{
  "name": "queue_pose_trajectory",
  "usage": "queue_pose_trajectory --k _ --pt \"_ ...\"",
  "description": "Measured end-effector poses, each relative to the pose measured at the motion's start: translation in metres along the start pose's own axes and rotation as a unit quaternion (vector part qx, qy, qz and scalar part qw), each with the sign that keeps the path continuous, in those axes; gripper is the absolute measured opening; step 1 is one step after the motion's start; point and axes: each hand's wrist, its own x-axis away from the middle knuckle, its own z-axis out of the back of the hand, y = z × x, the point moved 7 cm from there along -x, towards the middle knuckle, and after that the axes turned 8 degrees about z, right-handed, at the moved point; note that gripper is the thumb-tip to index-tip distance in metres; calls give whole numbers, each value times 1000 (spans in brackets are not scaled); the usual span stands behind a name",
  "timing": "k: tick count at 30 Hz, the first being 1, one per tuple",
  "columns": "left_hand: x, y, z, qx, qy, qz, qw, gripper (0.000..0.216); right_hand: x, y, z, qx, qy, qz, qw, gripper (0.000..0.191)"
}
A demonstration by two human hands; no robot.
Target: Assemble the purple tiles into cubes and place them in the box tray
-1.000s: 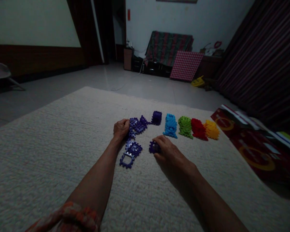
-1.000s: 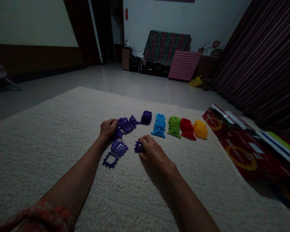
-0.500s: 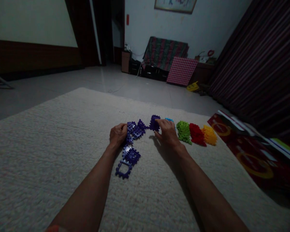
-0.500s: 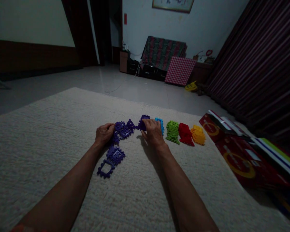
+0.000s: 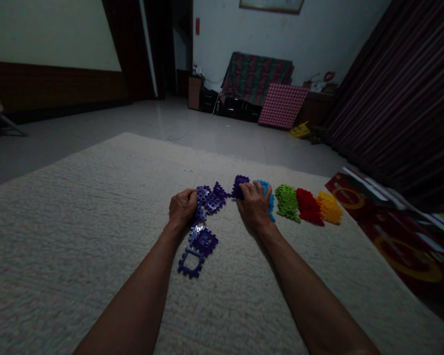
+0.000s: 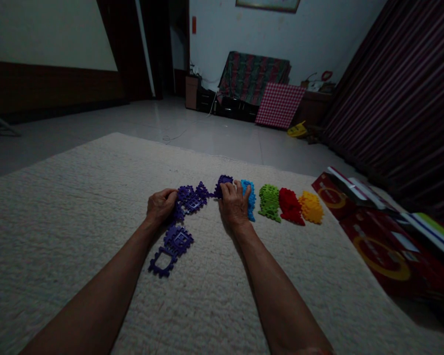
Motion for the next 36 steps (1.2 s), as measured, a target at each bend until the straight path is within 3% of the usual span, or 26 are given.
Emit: queue_pose_trajectory --k 10,16,22,31,36 --pt "0 0 0 17 -7 -9 1000 32 1 2 -3 -12 -5 -6 1000 48" --pt "-4 -5 1 83 -13 13 996 29 1 -27 -2 -133 -14 88 987 35" --pt "-4 1 3 105 -12 3 994 28 6 -59 -18 -215 -39 160 963 27" --pt "-1 6 4 72 -3 -15 997 27 7 -58 -21 -280 -39 107 953 20" --pt "2 14 6 76 2 -42 996 28 6 -53 -13 -309 0 77 948 22"
